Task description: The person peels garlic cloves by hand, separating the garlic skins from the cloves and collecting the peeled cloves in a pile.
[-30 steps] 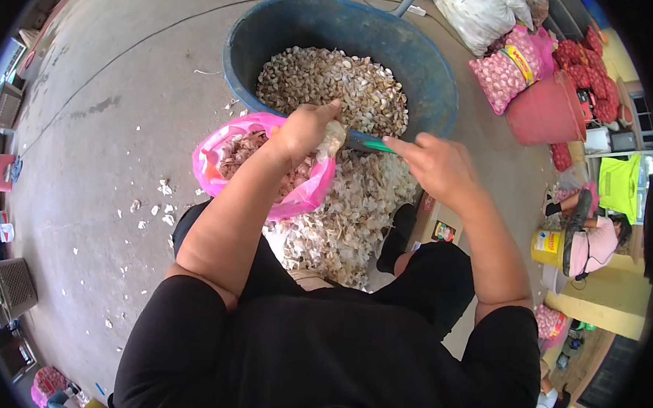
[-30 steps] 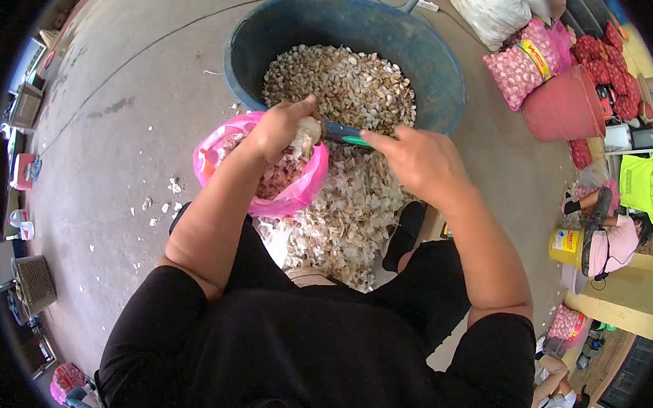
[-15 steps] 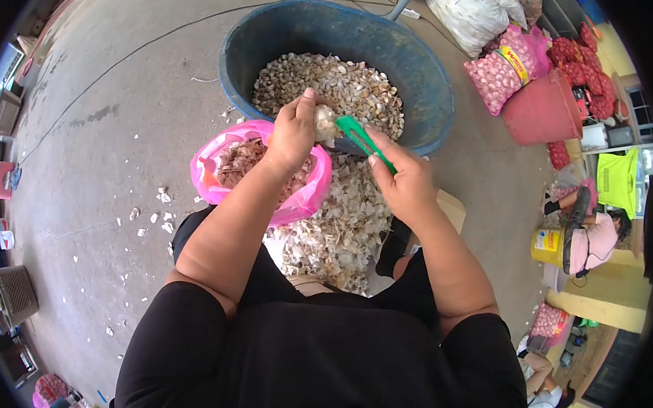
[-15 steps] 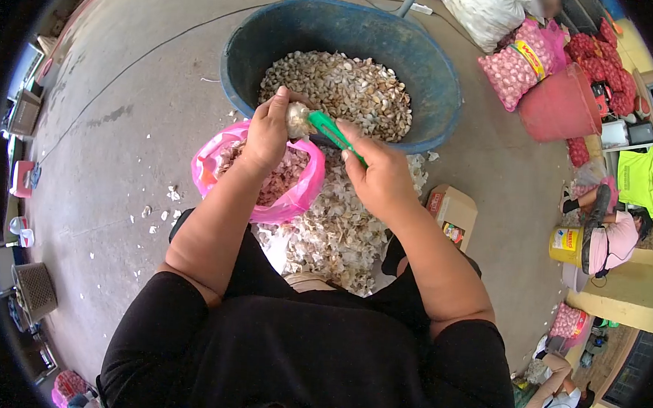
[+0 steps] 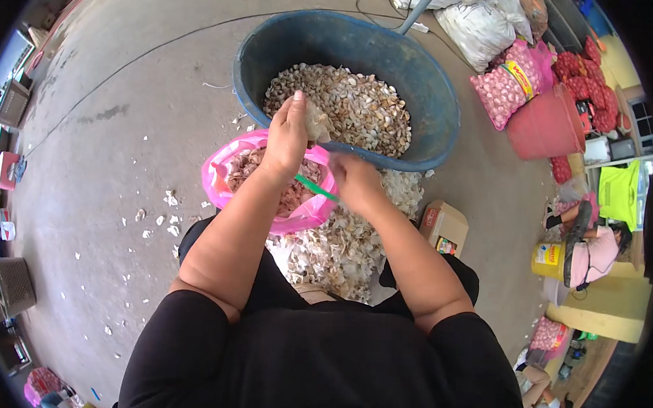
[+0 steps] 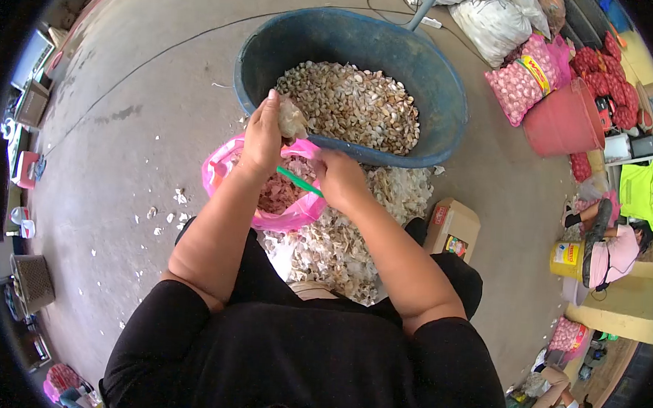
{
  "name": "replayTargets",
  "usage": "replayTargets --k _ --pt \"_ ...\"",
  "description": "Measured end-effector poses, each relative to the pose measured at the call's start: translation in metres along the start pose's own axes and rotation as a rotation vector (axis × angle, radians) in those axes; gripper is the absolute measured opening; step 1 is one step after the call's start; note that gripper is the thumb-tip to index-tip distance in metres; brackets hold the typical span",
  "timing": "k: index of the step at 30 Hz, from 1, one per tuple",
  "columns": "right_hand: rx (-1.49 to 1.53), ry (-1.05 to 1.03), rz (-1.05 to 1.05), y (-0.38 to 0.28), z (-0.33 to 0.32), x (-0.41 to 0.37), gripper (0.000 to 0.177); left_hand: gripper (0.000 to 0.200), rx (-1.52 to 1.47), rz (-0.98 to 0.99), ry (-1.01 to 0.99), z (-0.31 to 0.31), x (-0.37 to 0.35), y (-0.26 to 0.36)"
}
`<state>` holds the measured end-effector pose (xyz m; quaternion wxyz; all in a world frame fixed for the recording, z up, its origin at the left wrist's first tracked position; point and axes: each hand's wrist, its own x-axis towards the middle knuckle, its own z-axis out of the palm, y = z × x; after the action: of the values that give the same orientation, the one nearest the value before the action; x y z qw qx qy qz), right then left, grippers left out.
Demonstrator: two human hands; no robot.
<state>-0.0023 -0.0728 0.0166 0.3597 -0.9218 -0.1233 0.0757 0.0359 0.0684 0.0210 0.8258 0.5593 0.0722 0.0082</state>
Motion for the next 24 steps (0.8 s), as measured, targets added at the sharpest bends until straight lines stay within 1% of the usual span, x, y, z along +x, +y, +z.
replayTargets --k 1,2,3,4,5,6,7,8,9,11,12,14,17,18,20,21,22,23,24 --pt "0.071 0.123 -0.027 -0.005 -0.004 0.005 0.017 0.044 0.044 0.002 -0.031 0.002 -0.001 0.001" --pt "0.142 0.245 -0.04 -0.008 -0.007 0.003 0.02 0.045 0.089 -0.009 -0.066 0.005 -0.006 0.001" --pt "0.141 0.252 -0.074 -0.009 -0.01 -0.001 0.022 0.046 0.132 -0.02 -0.105 0.01 -0.01 0.001" --pt "0.132 0.268 -0.12 -0.01 -0.017 -0.001 0.024 0.046 0.276 0.055 -0.12 0.016 -0.016 0.003" --pt "0.121 0.286 -0.17 -0.008 -0.024 -0.002 0.026 0.044 0.28 0.027 -0.146 0.022 -0.016 -0.001" --pt "0.038 0.308 -0.182 -0.004 -0.026 -0.006 0.028 0.043 0.286 -0.005 -0.169 0.028 -0.018 -0.005" --pt "0.052 0.263 -0.174 0.001 -0.03 -0.01 0.028 0.041 0.294 -0.038 -0.188 0.033 -0.019 -0.007" --pt "0.069 0.213 -0.165 0.006 -0.034 -0.016 0.029 0.035 0.46 0.004 -0.358 0.033 -0.018 -0.006" --pt "0.09 0.159 -0.156 0.011 -0.038 -0.022 0.029 0.035 0.462 -0.011 -0.403 0.036 -0.02 -0.011" --pt "0.201 0.118 -0.116 0.021 -0.044 -0.03 0.023 0.036 0.464 -0.047 -0.488 0.044 -0.024 -0.021" --pt "0.245 0.095 -0.101 0.03 -0.044 -0.033 0.022 0.034 0.548 -0.006 -0.457 0.049 -0.026 -0.024" --pt "0.306 0.088 -0.097 0.04 -0.043 -0.037 0.023 0.031 0.538 -0.004 -0.426 0.058 -0.028 -0.033" --pt "0.249 0.129 -0.185 0.042 -0.05 -0.044 0.021 0.031 0.509 0.035 -0.385 0.066 -0.027 -0.054" --pt "0.213 0.053 -0.27 0.041 -0.048 -0.052 0.021 0.031 0.498 0.055 -0.37 0.068 -0.025 -0.059" --pt "0.136 -0.107 -0.443 0.038 -0.041 -0.07 0.02 0.034 0.287 -0.249 -0.235 0.067 -0.006 -0.047" --pt "0.126 -0.1 -0.376 0.045 -0.04 -0.071 0.02 0.035 0.179 -0.395 -0.16 0.066 0.001 -0.044" --pt "0.118 -0.093 -0.317 0.055 -0.038 -0.071 0.02 0.035 0.136 -0.328 -0.227 0.067 0.003 -0.047" --pt "0.106 -0.086 -0.261 0.064 -0.039 -0.07 0.02 0.034 0.112 -0.393 -0.234 0.07 0.003 -0.047" --pt "0.079 -0.103 -0.178 0.075 -0.045 -0.064 0.016 0.034 0.086 -0.462 -0.245 0.074 -0.001 -0.045"
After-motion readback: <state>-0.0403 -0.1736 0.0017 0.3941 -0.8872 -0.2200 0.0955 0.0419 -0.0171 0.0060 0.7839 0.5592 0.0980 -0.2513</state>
